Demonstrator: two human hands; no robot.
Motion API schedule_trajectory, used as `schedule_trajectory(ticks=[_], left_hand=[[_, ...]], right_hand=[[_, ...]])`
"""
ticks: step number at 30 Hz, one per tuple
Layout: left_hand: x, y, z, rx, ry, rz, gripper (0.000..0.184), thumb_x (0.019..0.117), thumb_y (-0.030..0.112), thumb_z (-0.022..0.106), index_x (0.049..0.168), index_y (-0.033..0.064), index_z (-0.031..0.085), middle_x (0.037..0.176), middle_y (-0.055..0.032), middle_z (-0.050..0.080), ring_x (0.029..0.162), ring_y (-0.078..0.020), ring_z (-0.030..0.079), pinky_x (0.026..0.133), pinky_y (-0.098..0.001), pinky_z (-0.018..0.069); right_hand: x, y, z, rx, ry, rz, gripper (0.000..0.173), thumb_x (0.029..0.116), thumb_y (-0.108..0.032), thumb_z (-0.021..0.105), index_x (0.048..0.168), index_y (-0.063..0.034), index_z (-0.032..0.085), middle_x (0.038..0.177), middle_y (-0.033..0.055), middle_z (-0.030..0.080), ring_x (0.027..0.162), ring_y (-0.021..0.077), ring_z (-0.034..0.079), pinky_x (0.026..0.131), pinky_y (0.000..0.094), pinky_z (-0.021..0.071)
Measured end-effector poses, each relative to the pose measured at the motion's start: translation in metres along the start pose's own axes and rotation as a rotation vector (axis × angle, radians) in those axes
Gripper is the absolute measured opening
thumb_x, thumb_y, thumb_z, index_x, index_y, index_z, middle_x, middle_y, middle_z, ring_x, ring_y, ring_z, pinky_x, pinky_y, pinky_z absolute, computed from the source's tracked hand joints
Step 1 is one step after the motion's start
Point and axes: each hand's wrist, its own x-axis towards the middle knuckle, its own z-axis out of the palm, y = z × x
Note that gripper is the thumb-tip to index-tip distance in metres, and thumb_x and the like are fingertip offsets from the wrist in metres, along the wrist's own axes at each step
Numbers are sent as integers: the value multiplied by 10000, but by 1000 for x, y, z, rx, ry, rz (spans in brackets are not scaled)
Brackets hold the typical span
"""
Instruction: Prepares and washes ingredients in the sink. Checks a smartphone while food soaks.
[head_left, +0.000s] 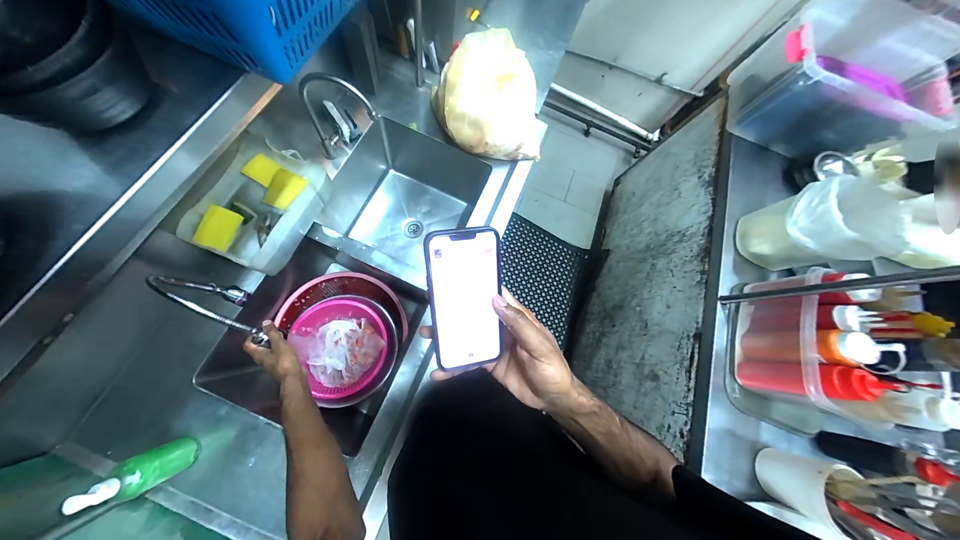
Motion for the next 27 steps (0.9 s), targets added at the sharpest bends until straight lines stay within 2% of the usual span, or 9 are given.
schedule_trajectory(ticks=[2, 5, 7, 9, 14, 18, 22, 24, 27], left_hand=[[-3, 2, 0, -20, 3, -20, 686, 1029, 456, 578, 1494, -15, 397, 1381, -214, 563, 1244, -216, 577, 1069, -370, 464], [-5, 2, 0, -74, 4, -22, 697, 1026, 453, 584, 1508, -10, 384, 1408, -212, 540, 1264, -211, 558, 1077, -367, 455], [-7, 1, 0, -93, 2, -12, 700, 1029, 445, 580, 1514, -14, 370, 1419, -211, 531, 1274, -207, 555, 1080, -361, 456], [-8, 2, 0, -99, 1, -25, 698, 1032, 448, 573, 1524, -1, 363, 1428, -201, 528, 1271, -201, 555, 1073, -361, 460], [-7, -2, 1, -112, -3, -29, 711, 1034, 461, 562, 1537, 7, 347, 1443, -201, 518, 1287, -203, 545, 1079, -368, 456], [-6, -6, 2, -137, 1, -21, 699, 1036, 442, 568, 1536, 7, 345, 1416, -196, 536, 1251, -193, 567, 1064, -358, 469], [-7, -4, 2, -155, -12, -22, 693, 1046, 433, 553, 1542, 7, 323, 1395, -199, 540, 1220, -199, 581, 1030, -374, 496], [-8, -4, 3, -170, -13, -20, 688, 1050, 423, 550, 1541, 2, 318, 1384, -194, 542, 1200, -186, 587, 1024, -351, 500], [-4, -9, 4, -185, -15, -7, 680, 1051, 420, 551, 1535, 4, 318, 1353, -179, 561, 1166, -171, 606, 1002, -339, 516]], right_hand=[[0, 1, 0, 9, 0, -10, 447, 1105, -195, 349, 1547, -130, 327, 1362, 331, 546, 1211, 513, 599, 946, 675, 534], [1, 2, 0, 24, 3, -18, 549, 1017, 20, 442, 1536, -108, 319, 1334, 339, 558, 1178, 525, 612, 935, 694, 530], [1, 2, 0, 23, -1, -16, 591, 991, 70, 447, 1539, -103, 310, 1326, 331, 564, 1170, 518, 618, 929, 696, 532], [2, 2, 0, 23, 3, -9, 571, 1000, 62, 433, 1535, -100, 315, 1322, 326, 569, 1170, 510, 622, 932, 691, 533], [3, 2, 0, 16, -5, -3, 458, 1087, -103, 371, 1543, -123, 331, 1347, 342, 551, 1192, 523, 606, 942, 685, 532], [3, 2, 0, 22, -5, -8, 519, 1038, -14, 424, 1537, -111, 321, 1339, 338, 555, 1178, 527, 611, 932, 692, 533], [4, 2, 3, 16, 20, 11, 451, 1075, -70, 382, 1524, -101, 350, 1332, 339, 559, 1181, 516, 613, 938, 685, 533], [4, 1, 3, 12, 16, 13, 439, 1083, -90, 369, 1522, -105, 355, 1332, 338, 561, 1182, 512, 614, 935, 678, 538], [4, 1, 0, 23, -6, 2, 487, 1049, -34, 402, 1527, -100, 339, 1334, 339, 555, 1185, 517, 609, 942, 687, 529]])
